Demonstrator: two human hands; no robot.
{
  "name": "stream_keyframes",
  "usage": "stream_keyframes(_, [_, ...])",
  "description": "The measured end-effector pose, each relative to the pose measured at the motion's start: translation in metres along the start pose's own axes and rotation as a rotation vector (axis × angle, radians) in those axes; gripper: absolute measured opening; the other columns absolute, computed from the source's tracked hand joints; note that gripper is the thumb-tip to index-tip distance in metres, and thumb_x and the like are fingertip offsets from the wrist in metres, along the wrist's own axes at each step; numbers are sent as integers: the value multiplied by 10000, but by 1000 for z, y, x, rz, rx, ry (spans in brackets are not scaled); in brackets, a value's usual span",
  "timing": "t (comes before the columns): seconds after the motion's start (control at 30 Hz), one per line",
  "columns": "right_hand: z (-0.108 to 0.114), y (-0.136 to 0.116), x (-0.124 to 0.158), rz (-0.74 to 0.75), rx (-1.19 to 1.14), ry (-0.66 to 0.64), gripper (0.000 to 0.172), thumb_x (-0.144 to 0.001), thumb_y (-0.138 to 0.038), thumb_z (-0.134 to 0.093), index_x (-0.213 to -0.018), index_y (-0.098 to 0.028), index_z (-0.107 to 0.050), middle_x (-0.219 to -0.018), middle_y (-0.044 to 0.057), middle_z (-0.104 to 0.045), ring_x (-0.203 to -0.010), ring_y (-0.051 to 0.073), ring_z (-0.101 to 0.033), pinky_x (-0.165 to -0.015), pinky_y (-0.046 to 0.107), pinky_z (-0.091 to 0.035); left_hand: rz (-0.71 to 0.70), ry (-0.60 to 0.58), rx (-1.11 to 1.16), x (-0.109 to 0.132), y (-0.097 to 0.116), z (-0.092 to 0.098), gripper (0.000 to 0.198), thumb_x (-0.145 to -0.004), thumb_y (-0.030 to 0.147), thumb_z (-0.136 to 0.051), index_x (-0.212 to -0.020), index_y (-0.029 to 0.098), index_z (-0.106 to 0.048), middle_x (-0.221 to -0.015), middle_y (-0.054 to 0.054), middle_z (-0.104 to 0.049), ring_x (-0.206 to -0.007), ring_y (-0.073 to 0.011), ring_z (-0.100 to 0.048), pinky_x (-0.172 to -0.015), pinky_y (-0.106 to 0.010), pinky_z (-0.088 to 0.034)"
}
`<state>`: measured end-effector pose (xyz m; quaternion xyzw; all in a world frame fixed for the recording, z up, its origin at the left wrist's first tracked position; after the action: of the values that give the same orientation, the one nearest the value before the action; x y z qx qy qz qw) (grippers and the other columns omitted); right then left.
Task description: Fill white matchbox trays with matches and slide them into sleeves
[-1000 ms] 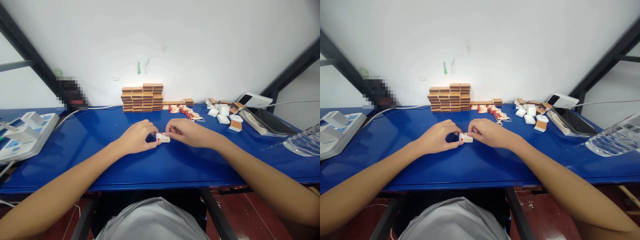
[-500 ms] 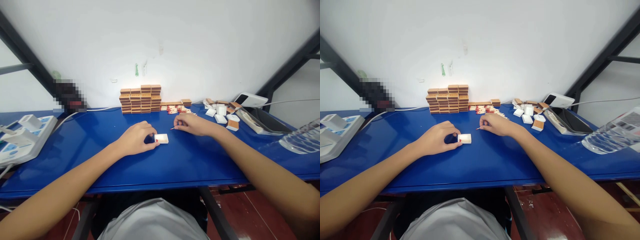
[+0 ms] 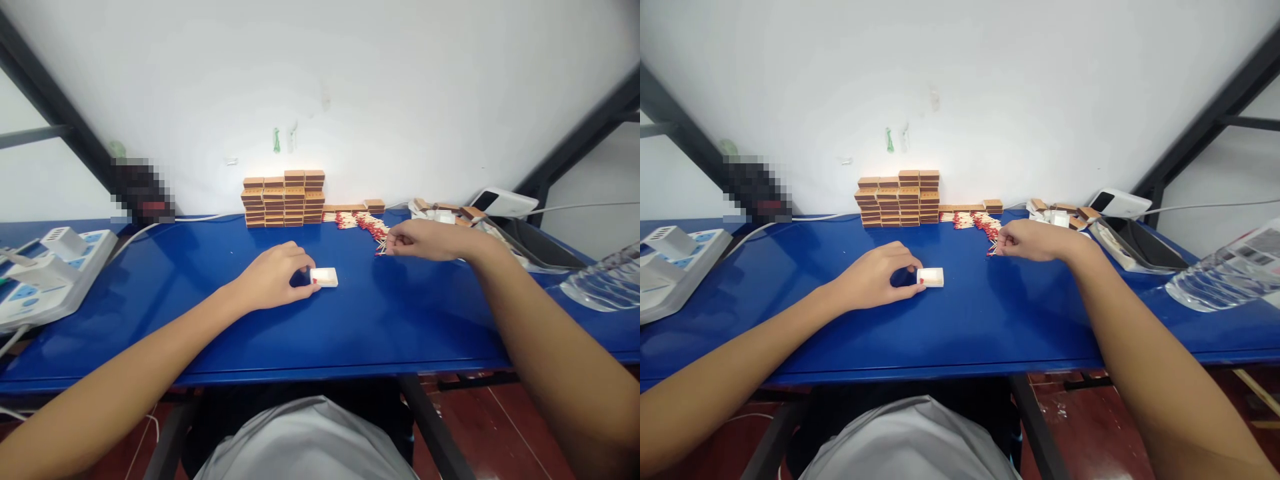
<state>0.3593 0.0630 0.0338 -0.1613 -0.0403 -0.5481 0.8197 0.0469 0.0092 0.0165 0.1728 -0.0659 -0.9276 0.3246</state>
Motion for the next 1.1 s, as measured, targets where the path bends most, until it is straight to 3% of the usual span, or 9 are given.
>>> stream_keyframes(0.17, [-4,4,-5,30,-24,-24,248,-913,-465,-628,-890,-222,-669,-894,73,-705,-788,228,-603,-700,347,-415,-3,-5,7,0,0,0,251,-991,424,-738,-1107,204,-776,-963,-61,-736,-948,-245,-634,-782,-369,-498])
stream_keyframes(0.3, [-5,13,-12,45,-57,67,361,-847,-573,-731,-957,-232,-689,-901,73,-704,-794,240,-613,-698,347,-409,-9,-6,10,0,1,0,248,-991,422,-736,-1110,208,-774,-963,-63,-737,-942,-247,-635,-781,-367,-497])
stream_keyframes(0.4, [-5,15,-15,89,-72,108,343,-895,-553,-689,-991,-223,-678,-940,98,-703,-807,237,-599,-712,358,-405,-11,-4,7,0,2,1,242,-991,420,-734,-1097,206,-771,-963,-66,-738,-945,-248,-637,-785,-367,-498])
stream_keyframes(0.63, [-10,14,-18,96,-98,30,360,-888,-584,-658,-854,-226,-645,-886,83,-697,-778,231,-592,-700,353,-406,-5,-13,7,0,2,2,238,-989,411,-742,-1100,201,-765,-969,-68,-732,-956,-251,-642,-795,-366,-500])
stream_keyframes(0.93, [-7,9,-15,89,-122,44,486,-880,-689,-674,-942,-209,-721,-933,105,-748,-825,253,-649,-724,362,-460,-2,-16,14,0,2,1,248,-991,419,-738,-1098,197,-766,-970,-66,-734,-955,-248,-637,-788,-369,-497])
stream_keyframes(1.1, [-10,12,-18,92,-125,25,528,-853,-745,-679,-858,-218,-706,-915,100,-750,-809,249,-650,-710,358,-450,-1,-18,12,0,2,1,250,-993,425,-732,-1095,200,-767,-969,-69,-736,-958,-252,-643,-792,-373,-500])
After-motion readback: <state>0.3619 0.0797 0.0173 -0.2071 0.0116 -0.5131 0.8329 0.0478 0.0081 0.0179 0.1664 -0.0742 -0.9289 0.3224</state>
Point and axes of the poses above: each hand's wrist, its own x-axis away from the middle knuckle, its own z-axis out of the back of the hand, y = z × x, the point moved 4 cm from there along -x, towards the middle knuckle
